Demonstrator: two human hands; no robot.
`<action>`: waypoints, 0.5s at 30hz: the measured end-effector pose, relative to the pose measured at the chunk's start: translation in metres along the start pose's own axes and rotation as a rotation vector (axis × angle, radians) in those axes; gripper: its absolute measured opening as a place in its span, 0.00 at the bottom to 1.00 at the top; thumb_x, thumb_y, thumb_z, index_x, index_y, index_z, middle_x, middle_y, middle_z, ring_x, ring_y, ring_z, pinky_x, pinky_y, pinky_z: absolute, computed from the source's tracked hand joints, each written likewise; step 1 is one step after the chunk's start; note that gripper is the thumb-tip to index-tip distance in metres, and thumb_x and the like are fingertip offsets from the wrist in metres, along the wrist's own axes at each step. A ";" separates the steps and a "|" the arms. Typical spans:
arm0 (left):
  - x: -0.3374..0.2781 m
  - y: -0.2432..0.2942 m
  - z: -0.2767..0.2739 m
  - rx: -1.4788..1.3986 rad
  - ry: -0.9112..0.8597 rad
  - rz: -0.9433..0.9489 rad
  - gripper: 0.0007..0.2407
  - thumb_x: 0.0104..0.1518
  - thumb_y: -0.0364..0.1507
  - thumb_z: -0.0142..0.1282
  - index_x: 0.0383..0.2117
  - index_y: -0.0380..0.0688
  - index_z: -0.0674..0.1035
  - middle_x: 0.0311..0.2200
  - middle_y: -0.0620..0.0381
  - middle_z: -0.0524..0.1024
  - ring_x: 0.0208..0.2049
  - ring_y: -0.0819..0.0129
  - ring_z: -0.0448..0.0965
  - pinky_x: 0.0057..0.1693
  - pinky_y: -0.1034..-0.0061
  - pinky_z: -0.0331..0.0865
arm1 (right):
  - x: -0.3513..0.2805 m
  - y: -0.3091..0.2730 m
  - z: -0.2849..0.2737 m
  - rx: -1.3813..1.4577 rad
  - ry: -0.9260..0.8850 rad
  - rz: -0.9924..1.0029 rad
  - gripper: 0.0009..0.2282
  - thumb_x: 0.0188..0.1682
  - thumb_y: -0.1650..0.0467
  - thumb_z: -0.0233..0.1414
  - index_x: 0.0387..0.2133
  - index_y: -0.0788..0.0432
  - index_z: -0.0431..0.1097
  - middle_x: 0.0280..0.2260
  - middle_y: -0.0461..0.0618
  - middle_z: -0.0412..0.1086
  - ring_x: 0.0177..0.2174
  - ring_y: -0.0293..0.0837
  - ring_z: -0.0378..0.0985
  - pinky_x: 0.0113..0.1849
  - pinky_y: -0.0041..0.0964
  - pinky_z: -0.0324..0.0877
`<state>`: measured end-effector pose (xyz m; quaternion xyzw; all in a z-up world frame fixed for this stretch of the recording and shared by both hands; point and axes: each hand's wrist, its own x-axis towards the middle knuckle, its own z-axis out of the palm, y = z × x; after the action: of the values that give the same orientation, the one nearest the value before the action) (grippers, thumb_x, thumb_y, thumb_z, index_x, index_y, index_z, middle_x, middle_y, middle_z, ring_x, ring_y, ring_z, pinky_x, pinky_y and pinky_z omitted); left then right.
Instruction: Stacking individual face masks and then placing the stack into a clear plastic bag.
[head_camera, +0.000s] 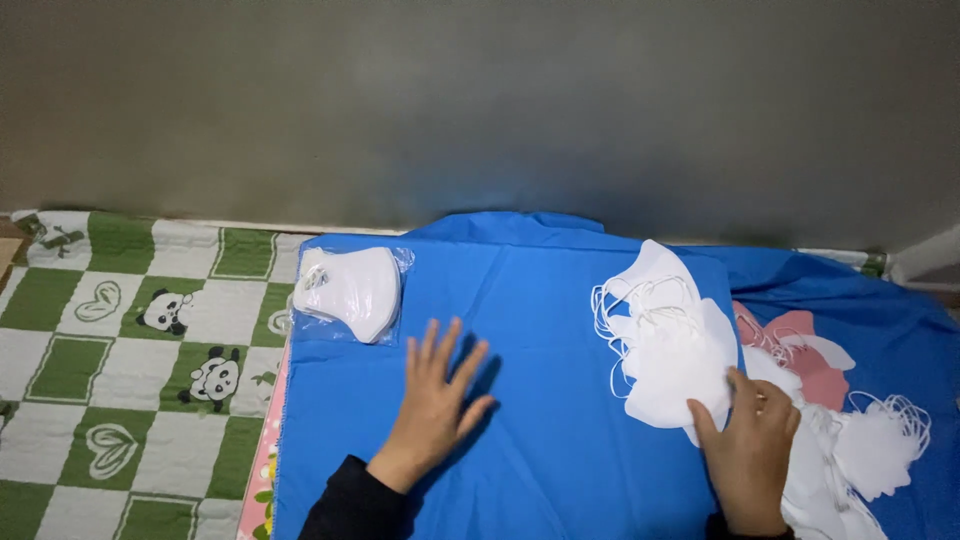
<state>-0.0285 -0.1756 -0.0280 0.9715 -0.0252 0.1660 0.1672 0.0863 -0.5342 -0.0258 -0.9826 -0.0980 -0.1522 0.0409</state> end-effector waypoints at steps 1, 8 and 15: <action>0.001 0.003 -0.001 0.000 -0.002 -0.004 0.33 0.56 0.44 0.62 0.69 0.57 0.60 0.73 0.46 0.41 0.73 0.40 0.37 0.71 0.37 0.34 | -0.002 -0.003 -0.002 0.001 -0.004 -0.003 0.31 0.39 0.62 0.65 0.55 0.67 0.71 0.47 0.63 0.65 0.48 0.53 0.66 0.48 0.40 0.67; 0.006 0.013 -0.012 -0.174 -0.016 0.072 0.19 0.58 0.35 0.59 0.54 0.40 0.77 0.63 0.43 0.66 0.67 0.49 0.60 0.70 0.56 0.53 | -0.015 -0.013 -0.004 0.119 -0.111 -0.329 0.26 0.39 0.59 0.62 0.51 0.55 0.71 0.53 0.57 0.70 0.54 0.53 0.73 0.51 0.42 0.73; 0.007 0.012 -0.012 -0.191 -0.053 0.051 0.19 0.59 0.36 0.57 0.54 0.40 0.76 0.63 0.42 0.66 0.68 0.49 0.59 0.70 0.55 0.52 | -0.013 0.008 -0.001 0.100 -0.101 -0.467 0.23 0.40 0.71 0.58 0.53 0.56 0.70 0.55 0.53 0.71 0.59 0.48 0.71 0.55 0.39 0.69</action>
<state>-0.0274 -0.1831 -0.0115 0.9543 -0.0701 0.1414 0.2539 0.0759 -0.5445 -0.0292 -0.9364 -0.3321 -0.1032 0.0481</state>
